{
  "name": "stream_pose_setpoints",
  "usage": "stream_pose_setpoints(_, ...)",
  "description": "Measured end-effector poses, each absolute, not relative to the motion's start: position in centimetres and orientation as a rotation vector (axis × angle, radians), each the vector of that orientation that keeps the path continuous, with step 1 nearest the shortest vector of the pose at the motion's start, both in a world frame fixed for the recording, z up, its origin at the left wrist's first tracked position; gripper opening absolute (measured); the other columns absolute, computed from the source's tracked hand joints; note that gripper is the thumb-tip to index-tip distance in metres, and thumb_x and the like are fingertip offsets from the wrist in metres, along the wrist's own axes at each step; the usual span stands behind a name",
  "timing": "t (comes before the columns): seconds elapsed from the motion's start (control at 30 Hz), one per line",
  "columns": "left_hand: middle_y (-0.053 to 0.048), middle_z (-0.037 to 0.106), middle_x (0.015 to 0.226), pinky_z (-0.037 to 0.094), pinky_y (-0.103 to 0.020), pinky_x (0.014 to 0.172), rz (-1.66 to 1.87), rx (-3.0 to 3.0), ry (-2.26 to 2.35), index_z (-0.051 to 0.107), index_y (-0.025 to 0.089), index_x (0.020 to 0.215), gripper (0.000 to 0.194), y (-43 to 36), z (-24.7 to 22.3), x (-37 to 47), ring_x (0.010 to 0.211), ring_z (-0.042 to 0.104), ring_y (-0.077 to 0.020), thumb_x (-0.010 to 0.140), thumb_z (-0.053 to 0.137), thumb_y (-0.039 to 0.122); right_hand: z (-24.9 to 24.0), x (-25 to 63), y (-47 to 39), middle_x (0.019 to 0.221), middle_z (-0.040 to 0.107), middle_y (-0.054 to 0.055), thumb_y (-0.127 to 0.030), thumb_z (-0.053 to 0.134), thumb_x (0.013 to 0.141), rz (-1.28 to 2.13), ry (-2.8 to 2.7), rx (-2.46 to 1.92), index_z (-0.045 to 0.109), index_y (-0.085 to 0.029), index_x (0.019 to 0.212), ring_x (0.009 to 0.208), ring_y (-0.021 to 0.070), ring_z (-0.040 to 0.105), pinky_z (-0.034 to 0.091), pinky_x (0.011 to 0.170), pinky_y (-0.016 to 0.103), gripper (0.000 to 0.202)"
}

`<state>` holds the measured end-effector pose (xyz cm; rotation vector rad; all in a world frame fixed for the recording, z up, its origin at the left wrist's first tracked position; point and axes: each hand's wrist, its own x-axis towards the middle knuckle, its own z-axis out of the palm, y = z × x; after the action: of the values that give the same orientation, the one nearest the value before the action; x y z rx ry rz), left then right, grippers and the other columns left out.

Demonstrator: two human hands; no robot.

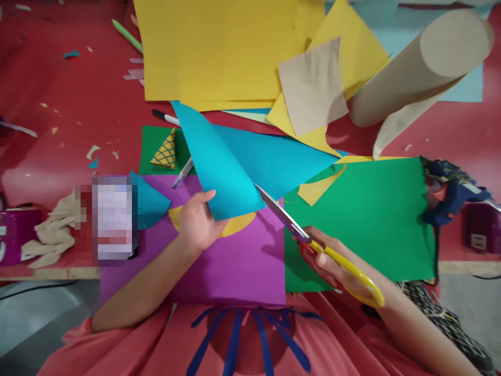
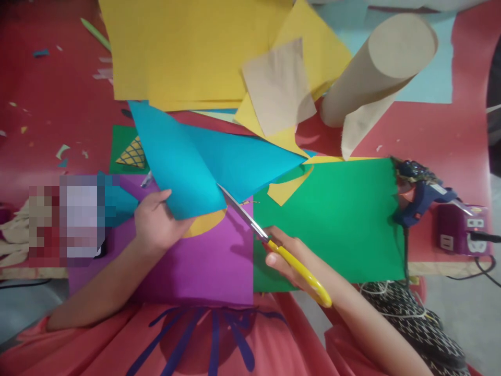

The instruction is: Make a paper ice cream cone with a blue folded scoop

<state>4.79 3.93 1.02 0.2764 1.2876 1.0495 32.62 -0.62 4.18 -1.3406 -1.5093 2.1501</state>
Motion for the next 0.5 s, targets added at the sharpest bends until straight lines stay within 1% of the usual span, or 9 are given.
stream_pose_setpoints(0.07, 0.000, 0.075, 0.090, 0.043, -0.043, 0.109, 1.060, 0.162, 1.195, 0.063, 0.021, 0.092, 0.020, 5.2, 1.4, 4.7, 0.113, 0.063, -0.0248, 0.073, 0.057, 0.023, 4.5, 32.8, -0.4, 0.061, 0.040, -0.005, -0.076, 0.042, 0.083, 2.077, -1.620, -1.381, 0.049, -0.021, 0.093, 0.050, 0.0082, 0.033, 0.026, 0.044, 0.023, 0.057)
stream_pose_setpoints(0.13, -0.002, 0.074, 0.080, 0.048, -0.043, 0.102, 1.086, 0.078, 1.138, 0.063, 0.018, 0.088, 0.018, 6.4, 1.7, 4.5, 0.097, 0.069, -0.0234, 0.075, 0.051, 0.017, 4.8, 33.1, -0.3, 0.065, 0.044, -0.003, -0.076, 0.041, 0.083, 2.012, -1.734, -1.441, 0.050, -0.021, 0.091, 0.054, 0.0103, 0.037, 0.029, 0.048, 0.024, 0.056)
stream_pose_setpoints(0.17, -0.003, 0.074, 0.078, 0.049, -0.042, 0.099, 1.099, 0.062, 1.139, 0.064, 0.017, 0.087, 0.018, 6.9, 1.9, 4.4, 0.093, 0.069, -0.0228, 0.077, 0.049, 0.015, 4.8, 33.3, -0.3, 0.065, 0.046, -0.002, -0.076, 0.041, 0.084, 1.982, -1.784, -1.476, 0.051, -0.021, 0.091, 0.055, 0.0114, 0.039, 0.030, 0.048, 0.024, 0.056)
stream_pose_setpoints(0.23, -0.005, 0.075, 0.084, 0.051, -0.041, 0.096, 1.104, 0.085, 1.149, 0.065, 0.016, 0.093, 0.019, 7.4, 2.3, 4.1, 0.094, 0.069, -0.0233, 0.082, 0.050, 0.019, 4.9, 33.6, -0.5, 0.065, 0.048, -0.001, -0.075, 0.041, 0.084, 1.930, -1.862, -1.534, 0.052, -0.022, 0.092, 0.056, 0.0126, 0.042, 0.030, 0.048, 0.024, 0.055)
stream_pose_setpoints(0.3, -0.006, 0.075, 0.098, 0.051, -0.040, 0.095, 1.109, 0.127, 1.091, 0.065, 0.018, 0.106, 0.028, 7.5, 2.8, 4.0, 0.103, 0.067, -0.0248, 0.087, 0.055, 0.036, 4.9, 33.9, -0.6, 0.065, 0.049, -0.002, -0.072, 0.043, 0.086, 1.911, -1.930, -1.542, 0.052, -0.021, 0.094, 0.055, 0.0125, 0.042, 0.030, 0.048, 0.024, 0.052)
stream_pose_setpoints(0.37, -0.005, 0.073, 0.109, 0.051, -0.040, 0.096, 1.106, 0.155, 1.032, 0.064, 0.021, 0.115, 0.042, 7.4, 3.3, 4.0, 0.109, 0.064, -0.0249, 0.087, 0.056, 0.052, 4.8, 34.0, -0.7, 0.066, 0.048, -0.003, -0.068, 0.045, 0.088, 1.921, -1.976, -1.513, 0.051, -0.020, 0.099, 0.054, 0.0113, 0.043, 0.030, 0.049, 0.023, 0.049)
stream_pose_setpoints(0.4, -0.005, 0.073, 0.110, 0.051, -0.039, 0.097, 1.102, 0.164, 1.038, 0.063, 0.022, 0.117, 0.044, 7.3, 3.4, 4.0, 0.110, 0.064, -0.0246, 0.087, 0.057, 0.053, 4.8, 33.9, -0.8, 0.066, 0.048, -0.004, -0.066, 0.046, 0.089, 1.927, -1.990, -1.499, 0.050, -0.020, 0.102, 0.054, 0.0107, 0.043, 0.029, 0.049, 0.023, 0.048)
stream_pose_setpoints(0.43, -0.005, 0.073, 0.109, 0.051, -0.040, 0.098, 1.091, 0.163, 1.066, 0.062, 0.021, 0.118, 0.042, 7.2, 3.5, 4.1, 0.109, 0.065, -0.0243, 0.086, 0.060, 0.048, 4.7, 33.9, -0.8, 0.067, 0.048, -0.004, -0.064, 0.046, 0.090, 1.934, -2.000, -1.490, 0.050, -0.020, 0.104, 0.053, 0.0101, 0.043, 0.029, 0.049, 0.023, 0.047)
stream_pose_setpoints(0.5, -0.005, 0.075, 0.102, 0.049, -0.042, 0.102, 1.050, 0.121, 1.132, 0.061, 0.019, 0.120, 0.041, 7.0, 3.4, 4.2, 0.106, 0.067, -0.0247, 0.081, 0.068, 0.027, 4.7, 33.8, -0.8, 0.066, 0.048, -0.005, -0.061, 0.048, 0.091, 1.949, -2.006, -1.482, 0.050, -0.020, 0.106, 0.052, 0.0092, 0.042, 0.028, 0.048, 0.022, 0.045)
